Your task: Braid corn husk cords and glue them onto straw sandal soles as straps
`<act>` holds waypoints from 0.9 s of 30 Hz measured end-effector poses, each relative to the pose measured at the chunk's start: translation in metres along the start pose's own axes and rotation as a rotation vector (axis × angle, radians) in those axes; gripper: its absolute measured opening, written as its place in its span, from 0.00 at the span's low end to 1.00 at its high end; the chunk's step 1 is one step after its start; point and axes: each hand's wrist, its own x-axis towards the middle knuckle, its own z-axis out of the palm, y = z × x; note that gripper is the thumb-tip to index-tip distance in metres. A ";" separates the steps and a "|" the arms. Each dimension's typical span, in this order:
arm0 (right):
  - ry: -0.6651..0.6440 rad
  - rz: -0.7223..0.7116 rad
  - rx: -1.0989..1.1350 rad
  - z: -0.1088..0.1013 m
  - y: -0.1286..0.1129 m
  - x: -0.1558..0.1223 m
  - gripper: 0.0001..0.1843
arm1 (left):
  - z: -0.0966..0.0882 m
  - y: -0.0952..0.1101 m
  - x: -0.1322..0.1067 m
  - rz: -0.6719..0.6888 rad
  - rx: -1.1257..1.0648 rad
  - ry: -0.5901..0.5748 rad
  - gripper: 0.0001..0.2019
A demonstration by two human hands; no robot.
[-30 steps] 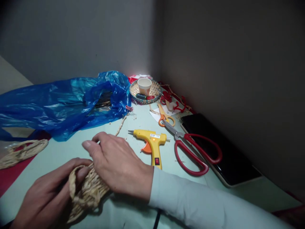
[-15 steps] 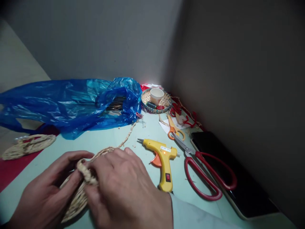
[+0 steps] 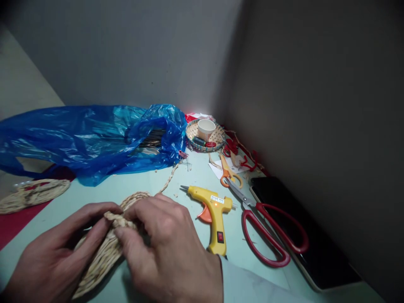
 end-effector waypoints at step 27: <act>-0.131 0.334 0.085 -0.018 0.017 0.017 0.16 | 0.002 0.004 -0.001 -0.092 -0.067 -0.061 0.09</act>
